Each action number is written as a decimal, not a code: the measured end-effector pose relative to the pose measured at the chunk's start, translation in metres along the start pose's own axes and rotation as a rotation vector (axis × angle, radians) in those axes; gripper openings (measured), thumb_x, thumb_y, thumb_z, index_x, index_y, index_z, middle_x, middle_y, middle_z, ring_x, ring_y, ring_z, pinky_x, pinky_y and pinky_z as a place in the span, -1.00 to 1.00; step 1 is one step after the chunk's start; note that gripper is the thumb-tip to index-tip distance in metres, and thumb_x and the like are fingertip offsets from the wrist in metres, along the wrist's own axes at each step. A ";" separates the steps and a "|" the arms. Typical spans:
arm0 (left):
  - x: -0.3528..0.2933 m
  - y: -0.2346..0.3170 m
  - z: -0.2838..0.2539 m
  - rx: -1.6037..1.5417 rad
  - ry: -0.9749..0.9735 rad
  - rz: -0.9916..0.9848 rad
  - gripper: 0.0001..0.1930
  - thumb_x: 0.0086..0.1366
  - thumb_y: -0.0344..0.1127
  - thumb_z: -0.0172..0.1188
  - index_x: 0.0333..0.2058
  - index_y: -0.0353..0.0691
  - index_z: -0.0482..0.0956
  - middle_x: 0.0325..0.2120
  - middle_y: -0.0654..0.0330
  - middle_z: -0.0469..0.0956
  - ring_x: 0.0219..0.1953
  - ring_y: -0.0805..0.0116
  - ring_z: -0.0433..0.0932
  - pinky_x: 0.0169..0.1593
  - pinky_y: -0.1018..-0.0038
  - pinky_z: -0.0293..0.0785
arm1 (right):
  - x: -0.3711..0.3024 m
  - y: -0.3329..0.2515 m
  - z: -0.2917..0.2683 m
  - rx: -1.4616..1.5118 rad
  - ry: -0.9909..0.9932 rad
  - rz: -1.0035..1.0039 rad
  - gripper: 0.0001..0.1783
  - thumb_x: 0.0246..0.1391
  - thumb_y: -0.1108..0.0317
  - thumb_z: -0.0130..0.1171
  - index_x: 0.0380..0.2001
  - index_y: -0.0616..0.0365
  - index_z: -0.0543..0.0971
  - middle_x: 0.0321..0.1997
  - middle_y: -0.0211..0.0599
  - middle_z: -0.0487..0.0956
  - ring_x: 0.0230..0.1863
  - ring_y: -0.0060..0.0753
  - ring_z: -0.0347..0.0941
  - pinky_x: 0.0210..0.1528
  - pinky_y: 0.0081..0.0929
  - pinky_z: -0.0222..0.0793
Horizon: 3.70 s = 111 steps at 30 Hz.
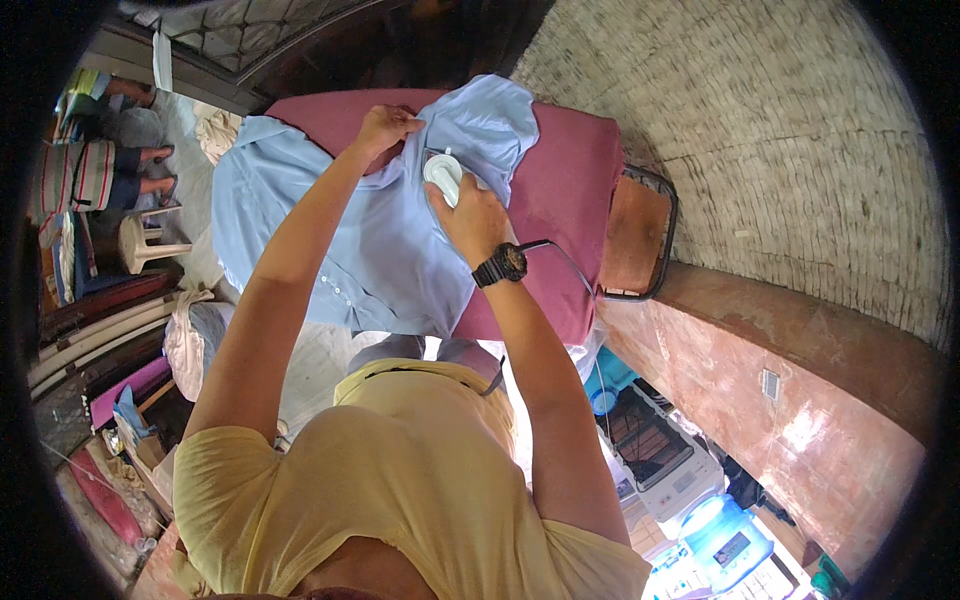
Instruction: The person irons a blue shirt on a padded board, moving the iron across different sections of the garment and occasionally repositioning or folding the fabric by hand.
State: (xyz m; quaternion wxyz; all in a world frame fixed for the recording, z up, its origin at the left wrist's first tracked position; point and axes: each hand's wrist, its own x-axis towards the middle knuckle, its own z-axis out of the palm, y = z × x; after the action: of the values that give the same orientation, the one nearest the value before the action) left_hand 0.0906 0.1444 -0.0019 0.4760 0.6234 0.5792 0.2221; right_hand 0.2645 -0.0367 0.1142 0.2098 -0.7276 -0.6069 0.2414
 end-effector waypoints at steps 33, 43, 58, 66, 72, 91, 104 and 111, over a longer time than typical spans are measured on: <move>0.016 0.016 0.009 -0.059 0.081 0.259 -0.70 0.25 -0.60 0.05 -0.17 -0.18 0.71 -0.28 0.14 0.70 -0.31 0.47 0.59 -0.17 0.53 0.50 | 0.020 -0.006 0.013 0.124 -0.022 0.051 -0.32 0.17 -0.16 0.11 -0.25 0.43 0.49 -0.34 0.35 0.59 -0.26 0.37 0.54 -0.20 0.08 0.45; 0.052 0.036 -0.003 -0.693 -0.439 -0.023 -0.54 0.20 -0.61 0.15 0.11 -0.25 0.52 -0.08 0.23 0.57 -0.04 0.44 0.50 0.13 0.52 0.37 | 0.027 -0.008 0.018 0.310 -0.051 0.118 -0.41 0.19 -0.02 0.10 -0.24 0.50 0.45 -0.28 0.44 0.56 -0.22 0.38 0.55 -0.19 0.07 0.44; 0.084 0.105 0.016 0.011 -0.612 -0.185 -0.36 0.13 0.00 0.42 0.03 -0.36 0.48 -0.12 0.27 0.54 -0.11 0.50 0.48 0.00 0.55 0.39 | 0.037 -0.007 0.030 0.281 0.117 0.175 -0.42 0.18 -0.05 0.10 -0.23 0.41 0.42 -0.39 0.34 0.58 -0.32 0.36 0.56 -0.27 0.12 0.49; 0.111 0.106 0.027 -0.512 -0.449 0.095 -0.55 0.20 -0.54 0.20 0.08 -0.22 0.39 -0.06 0.26 0.49 0.00 0.46 0.46 0.14 0.53 0.35 | 0.072 -0.017 0.032 0.189 0.194 0.158 -0.40 0.20 -0.07 0.07 -0.25 0.43 0.42 -0.46 0.30 0.58 -0.37 0.33 0.57 -0.34 0.09 0.50; 0.106 0.117 0.022 -0.584 -0.459 0.185 -0.48 0.13 -0.63 0.16 0.11 -0.23 0.42 -0.06 0.20 0.53 -0.02 0.41 0.49 0.13 0.51 0.37 | 0.054 -0.015 0.032 0.228 0.285 0.262 -0.43 0.22 -0.04 0.08 -0.30 0.43 0.44 -0.51 0.37 0.54 -0.43 0.36 0.54 -0.40 0.10 0.46; 0.026 0.042 -0.012 0.646 -0.310 0.167 -0.56 0.34 0.04 0.05 -0.16 -0.25 0.63 -0.19 -0.12 0.61 -0.09 -0.10 0.56 -0.02 0.15 0.48 | 0.073 0.004 0.033 0.407 0.419 0.304 -0.43 0.21 -0.02 0.09 -0.39 0.45 0.50 -0.43 0.37 0.56 -0.32 0.36 0.55 -0.26 0.10 0.46; -0.068 -0.002 0.013 0.220 0.215 0.256 -0.80 0.35 -0.25 0.07 -0.27 -0.29 0.46 -0.43 -0.13 0.58 -0.26 -0.20 0.56 -0.18 0.01 0.45 | -0.031 0.037 -0.006 0.247 -0.123 -0.029 -0.44 0.15 -0.07 0.20 -0.17 0.32 0.58 -0.43 0.04 0.63 -0.45 0.05 0.61 -0.39 -0.12 0.48; -0.076 -0.012 0.013 0.206 0.242 0.180 -0.74 0.34 -0.21 0.13 -0.21 -0.32 0.47 -0.41 -0.16 0.60 -0.26 -0.20 0.58 -0.16 0.05 0.45 | 0.039 0.002 0.022 0.125 0.057 -0.018 -0.27 0.10 -0.25 0.12 -0.35 0.40 0.62 -0.50 0.22 0.59 -0.32 0.28 0.58 -0.25 -0.01 0.49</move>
State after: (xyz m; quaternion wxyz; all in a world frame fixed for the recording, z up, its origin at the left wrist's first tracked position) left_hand 0.0780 0.0674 0.0031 0.3147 0.6870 0.5938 0.2764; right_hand 0.2579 0.0021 0.0915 0.2741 -0.7141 -0.5910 0.2561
